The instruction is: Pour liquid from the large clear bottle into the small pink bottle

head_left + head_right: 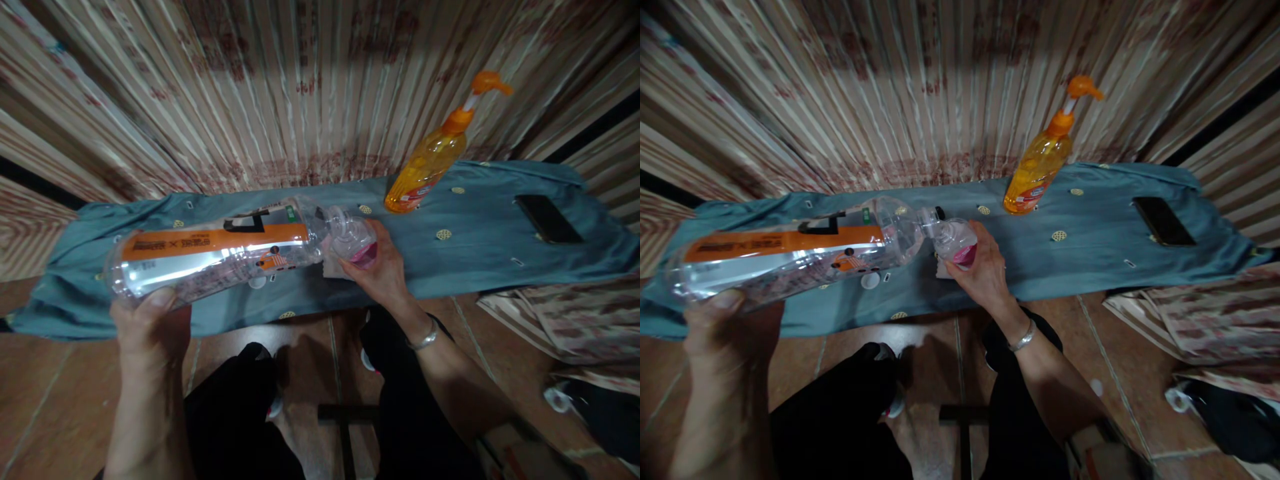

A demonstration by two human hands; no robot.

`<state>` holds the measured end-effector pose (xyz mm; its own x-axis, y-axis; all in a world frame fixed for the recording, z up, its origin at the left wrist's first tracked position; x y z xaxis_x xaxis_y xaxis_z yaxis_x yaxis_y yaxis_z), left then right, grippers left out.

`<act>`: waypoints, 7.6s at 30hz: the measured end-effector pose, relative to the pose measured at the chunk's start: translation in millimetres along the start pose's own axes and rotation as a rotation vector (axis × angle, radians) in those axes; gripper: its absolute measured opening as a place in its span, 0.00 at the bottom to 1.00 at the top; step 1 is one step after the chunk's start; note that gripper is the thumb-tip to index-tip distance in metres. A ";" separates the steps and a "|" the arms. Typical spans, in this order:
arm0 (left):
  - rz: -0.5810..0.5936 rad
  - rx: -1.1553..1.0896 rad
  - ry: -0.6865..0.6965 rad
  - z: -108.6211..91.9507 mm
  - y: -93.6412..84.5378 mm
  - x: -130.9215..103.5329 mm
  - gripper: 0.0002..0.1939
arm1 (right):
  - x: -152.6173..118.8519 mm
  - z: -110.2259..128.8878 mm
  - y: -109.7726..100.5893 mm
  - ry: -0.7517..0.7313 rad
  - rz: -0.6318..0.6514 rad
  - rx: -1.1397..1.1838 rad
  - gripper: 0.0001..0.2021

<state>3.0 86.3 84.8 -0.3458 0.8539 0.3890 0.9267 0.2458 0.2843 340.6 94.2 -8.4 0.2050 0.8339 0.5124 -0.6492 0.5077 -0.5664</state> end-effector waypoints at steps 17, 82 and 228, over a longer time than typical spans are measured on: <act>0.007 0.004 0.016 -3.9 -0.4 -0.4 0.48 | 0.6 1.2 -0.5 0.009 0.015 -0.007 0.41; 0.066 0.013 0.046 -5.9 8.1 2.0 0.47 | 0.3 2.4 0.1 -0.027 -0.005 -0.008 0.41; -0.048 0.106 -0.082 10.7 -19.8 0.2 0.44 | 3.9 0.3 0.9 0.001 -0.001 -0.006 0.42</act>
<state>-13.9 86.5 69.8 -0.3812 0.8734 0.3030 0.9211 0.3310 0.2049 340.6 97.8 -6.8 0.2066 0.8336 0.5123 -0.6447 0.5098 -0.5697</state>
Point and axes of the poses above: each hand's wrist, its own x-axis towards the middle knuckle, its own y-axis out of the palm, z = x × y, the point moved 9 cm from there along x, towards the middle knuckle, and after that the axes turned 2 degrees about -z, right-handed, at the moved point
